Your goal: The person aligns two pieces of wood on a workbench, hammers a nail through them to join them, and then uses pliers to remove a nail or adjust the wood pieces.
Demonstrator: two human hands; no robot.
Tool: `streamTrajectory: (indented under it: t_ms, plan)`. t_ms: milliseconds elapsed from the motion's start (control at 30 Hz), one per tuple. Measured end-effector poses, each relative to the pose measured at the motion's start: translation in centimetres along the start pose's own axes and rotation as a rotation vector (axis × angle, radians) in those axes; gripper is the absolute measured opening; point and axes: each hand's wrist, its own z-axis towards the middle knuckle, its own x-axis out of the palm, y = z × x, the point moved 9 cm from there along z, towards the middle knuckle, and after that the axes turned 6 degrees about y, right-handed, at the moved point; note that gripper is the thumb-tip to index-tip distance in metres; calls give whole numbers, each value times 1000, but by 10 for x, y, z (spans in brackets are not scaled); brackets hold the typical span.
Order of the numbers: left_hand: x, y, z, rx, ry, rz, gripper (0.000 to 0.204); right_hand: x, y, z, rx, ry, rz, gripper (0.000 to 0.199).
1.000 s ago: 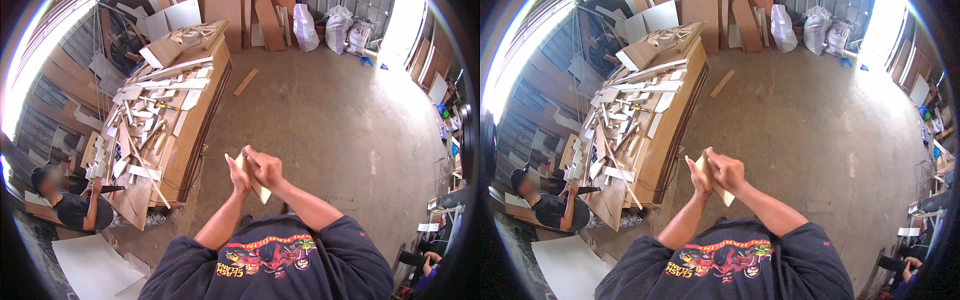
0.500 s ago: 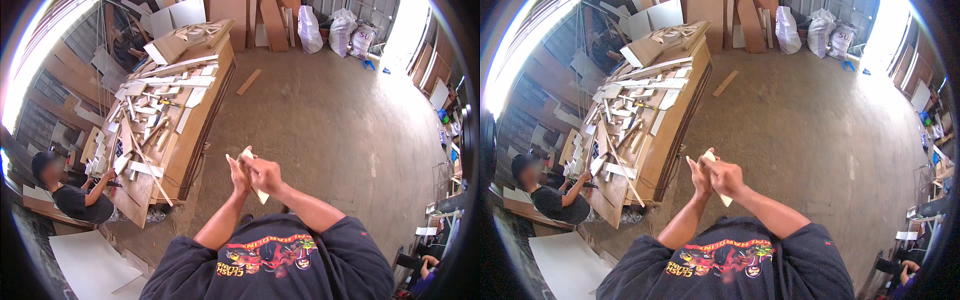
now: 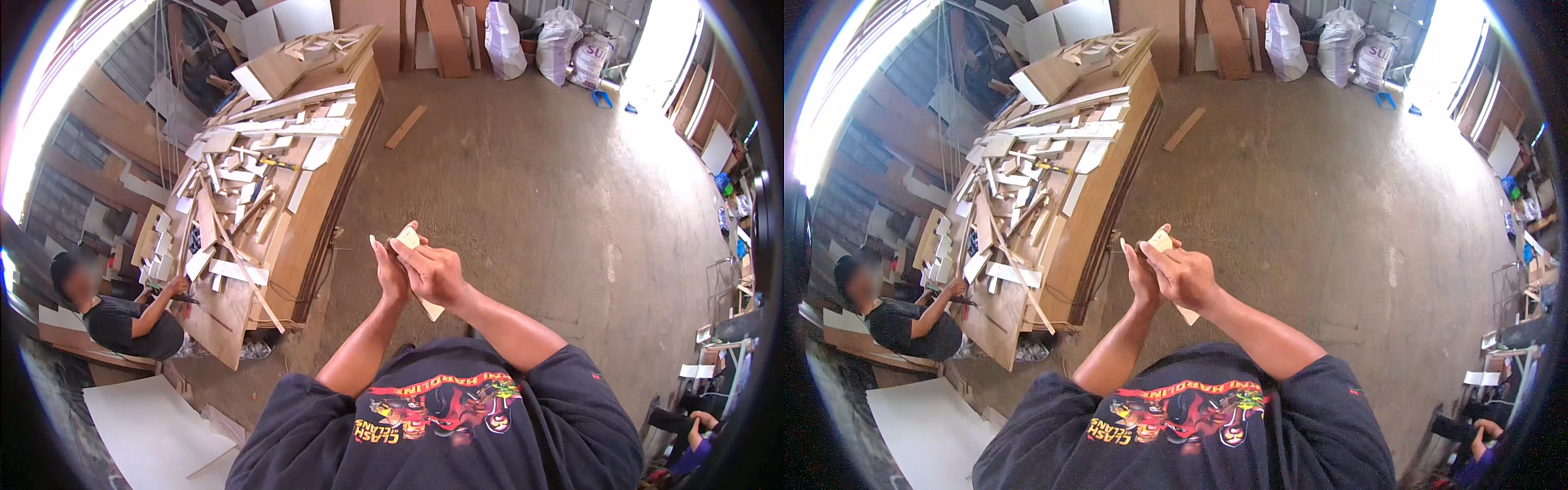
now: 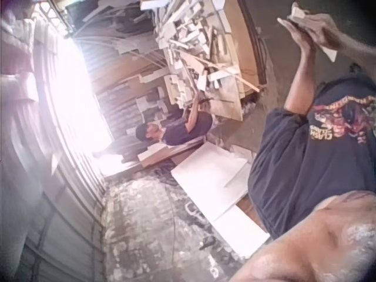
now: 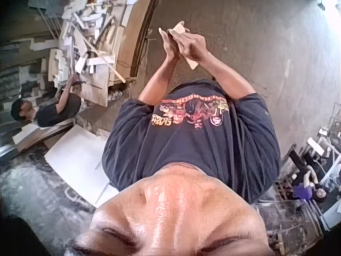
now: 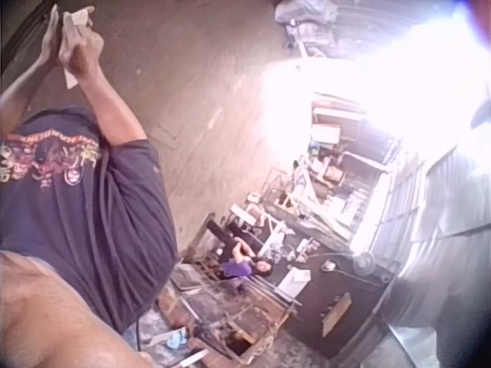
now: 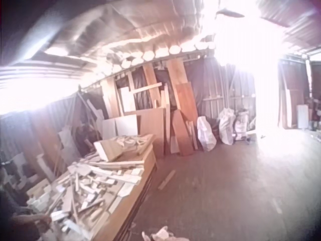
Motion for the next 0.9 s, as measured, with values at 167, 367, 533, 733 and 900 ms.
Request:
streamTrajectory:
  t_ms: [167,367,533,733,900]
  plan:
    - [-11,12,-10,-125,-296,-17,87,-4,-33,4,190,8,15,34]
    - [-13,17,-13,-199,-319,57,92,0,-49,-2,332,7,18,32]
    - [-4,12,-4,-130,-125,-2,93,-2,-22,4,229,88,18,34]
    - [9,2,2,-83,-51,50,90,-13,2,-2,95,-24,7,30]
    - [11,3,2,-86,-38,2,95,-12,-10,-2,184,-59,-42,31]
